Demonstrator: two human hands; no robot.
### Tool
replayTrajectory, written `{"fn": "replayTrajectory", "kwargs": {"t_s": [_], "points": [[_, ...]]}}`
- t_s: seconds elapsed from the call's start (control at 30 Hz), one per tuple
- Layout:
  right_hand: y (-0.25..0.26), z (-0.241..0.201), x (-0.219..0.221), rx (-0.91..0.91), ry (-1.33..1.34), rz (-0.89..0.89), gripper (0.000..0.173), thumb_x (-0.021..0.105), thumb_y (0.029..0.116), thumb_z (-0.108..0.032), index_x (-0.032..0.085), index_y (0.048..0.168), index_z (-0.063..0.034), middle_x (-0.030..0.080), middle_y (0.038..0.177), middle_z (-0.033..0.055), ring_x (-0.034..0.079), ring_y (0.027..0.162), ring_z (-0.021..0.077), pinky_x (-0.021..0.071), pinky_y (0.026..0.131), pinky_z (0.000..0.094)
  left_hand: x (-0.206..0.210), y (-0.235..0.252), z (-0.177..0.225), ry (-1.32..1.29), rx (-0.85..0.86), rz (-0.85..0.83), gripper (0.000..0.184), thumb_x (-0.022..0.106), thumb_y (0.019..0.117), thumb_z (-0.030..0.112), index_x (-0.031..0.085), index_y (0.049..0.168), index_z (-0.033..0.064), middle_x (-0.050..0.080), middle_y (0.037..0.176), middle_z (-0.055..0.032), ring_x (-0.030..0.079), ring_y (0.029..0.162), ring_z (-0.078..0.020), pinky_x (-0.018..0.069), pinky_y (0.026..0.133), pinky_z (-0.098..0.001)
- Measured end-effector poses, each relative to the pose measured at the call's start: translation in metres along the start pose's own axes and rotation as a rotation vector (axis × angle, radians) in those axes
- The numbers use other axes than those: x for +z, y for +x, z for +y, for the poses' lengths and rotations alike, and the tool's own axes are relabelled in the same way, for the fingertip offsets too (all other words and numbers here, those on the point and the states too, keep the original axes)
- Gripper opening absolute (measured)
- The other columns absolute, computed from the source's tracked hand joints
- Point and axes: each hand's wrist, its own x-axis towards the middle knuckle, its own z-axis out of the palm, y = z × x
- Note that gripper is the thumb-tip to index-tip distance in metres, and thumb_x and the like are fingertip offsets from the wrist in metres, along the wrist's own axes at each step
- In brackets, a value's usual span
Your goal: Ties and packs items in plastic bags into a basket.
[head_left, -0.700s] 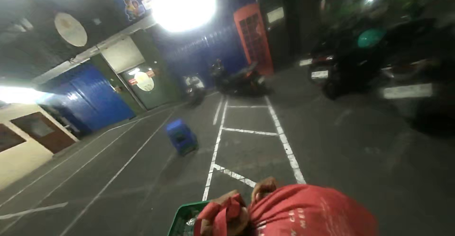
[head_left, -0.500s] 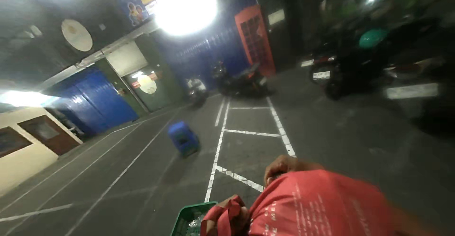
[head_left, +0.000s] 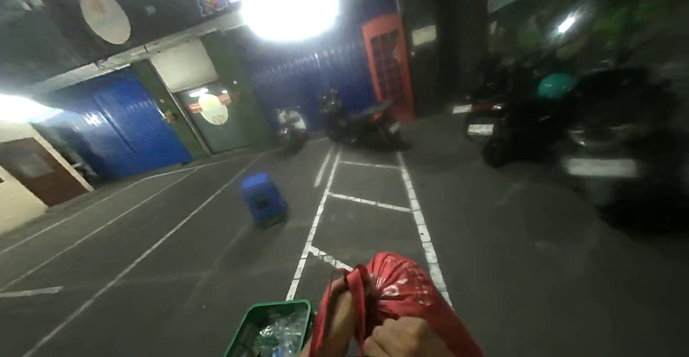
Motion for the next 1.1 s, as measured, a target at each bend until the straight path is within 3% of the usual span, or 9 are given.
{"fn": "replayTrajectory", "kwargs": {"t_s": [0.13, 0.33, 0.47, 0.67, 0.8, 0.87, 0.93, 1.03, 1.1], "points": [[-0.002, -0.040, 0.026, 0.386, -0.141, 0.131, 0.018, 0.058, 0.0993, -0.016, 0.074, 0.094, -0.0105, 0.072, 0.080, 0.0050, 0.070, 0.073, 0.0211, 0.0573, 0.064, 0.0380, 0.015, 0.002, 0.005, -0.121, -0.086, 0.112, 0.018, 0.064, 0.0997, 0.020, 0.068, 0.095, 0.0033, 0.066, 0.075, -0.0047, 0.062, 0.066, -0.0137, 0.0552, 0.061, -0.0325], [-0.014, -0.066, 0.060, 0.689, -0.111, 0.230, 0.016, 0.061, 0.0928, -0.010, 0.077, 0.095, -0.0060, 0.075, 0.084, 0.0073, 0.071, 0.073, 0.0229, 0.0575, 0.066, 0.0407, 0.010, -0.003, -0.013, -0.181, -0.083, -0.080, 0.027, 0.055, 0.1055, 0.029, 0.067, 0.103, 0.0054, 0.065, 0.079, -0.0050, 0.062, 0.067, -0.0135, 0.0553, 0.062, -0.0311], [-0.015, -0.068, 0.061, 0.670, -0.021, 0.275, 0.017, 0.060, 0.0950, -0.010, 0.076, 0.096, -0.0038, 0.074, 0.085, 0.0091, 0.072, 0.077, 0.0235, 0.0599, 0.070, 0.0399, 0.006, -0.003, -0.015, -0.133, -0.002, -0.067, 0.025, 0.060, 0.1032, 0.028, 0.069, 0.101, 0.0049, 0.065, 0.078, -0.0044, 0.061, 0.066, -0.0127, 0.0550, 0.061, -0.0298], [0.008, -0.047, 0.021, 0.362, -0.118, 0.073, 0.016, 0.063, 0.0971, -0.022, 0.075, 0.089, -0.0151, 0.071, 0.087, 0.0037, 0.068, 0.092, 0.0227, 0.0552, 0.074, 0.0412, -0.007, -0.002, 0.013, -0.039, 0.094, -0.202, 0.013, 0.070, 0.0952, 0.016, 0.069, 0.102, 0.0050, 0.069, 0.089, -0.0018, 0.067, 0.082, -0.0108, 0.0580, 0.077, -0.0302], [0.013, -0.040, 0.005, 0.481, 0.211, 0.104, 0.012, 0.072, 0.0915, -0.024, 0.079, 0.088, -0.0149, 0.065, 0.103, 0.0171, 0.062, 0.105, 0.0280, 0.0550, 0.089, 0.0427, -0.019, -0.001, 0.019, -0.036, 0.192, -0.388, 0.022, 0.066, 0.0999, 0.029, 0.070, 0.100, 0.0073, 0.069, 0.084, -0.0044, 0.067, 0.076, -0.0142, 0.0589, 0.071, -0.0341], [0.014, -0.045, 0.003, 0.602, 0.438, 0.187, 0.009, 0.074, 0.0891, -0.015, 0.079, 0.089, -0.0084, 0.059, 0.125, 0.0241, 0.062, 0.115, 0.0239, 0.0572, 0.095, 0.0372, -0.019, -0.002, 0.018, -0.001, 0.195, -0.394, 0.032, 0.061, 0.1025, 0.035, 0.072, 0.094, 0.0065, 0.071, 0.081, -0.0067, 0.069, 0.073, -0.0169, 0.0605, 0.069, -0.0372], [0.013, -0.047, 0.007, 0.686, 0.673, 0.257, 0.017, 0.073, 0.0901, -0.007, 0.077, 0.105, 0.0002, 0.053, 0.143, 0.0212, 0.065, 0.117, 0.0204, 0.0607, 0.096, 0.0369, -0.020, -0.003, 0.019, 0.117, 0.204, -0.357, 0.041, 0.053, 0.1053, 0.040, 0.074, 0.091, 0.0082, 0.071, 0.080, -0.0039, 0.069, 0.073, -0.0134, 0.0597, 0.068, -0.0346], [0.004, -0.054, 0.020, 0.749, 0.773, 0.267, 0.070, 0.077, 0.0866, -0.005, 0.042, 0.147, 0.0046, 0.069, 0.126, 0.0124, 0.072, 0.105, 0.0183, 0.0634, 0.090, 0.0402, -0.021, -0.013, 0.021, 0.235, 0.267, -0.324, 0.041, 0.047, 0.1080, 0.037, 0.075, 0.094, 0.0091, 0.073, 0.083, -0.0009, 0.069, 0.077, -0.0094, 0.0600, 0.074, -0.0321], [0.003, -0.058, 0.020, 0.789, 0.701, 0.233, 0.076, 0.079, 0.0859, -0.012, 0.040, 0.148, 0.0067, 0.069, 0.123, 0.0115, 0.070, 0.106, 0.0145, 0.0614, 0.093, 0.0374, -0.020, -0.018, 0.025, 0.196, 0.301, -0.323, 0.038, 0.047, 0.1083, 0.036, 0.072, 0.101, 0.0087, 0.072, 0.088, -0.0017, 0.069, 0.081, -0.0103, 0.0598, 0.077, -0.0324]]}}
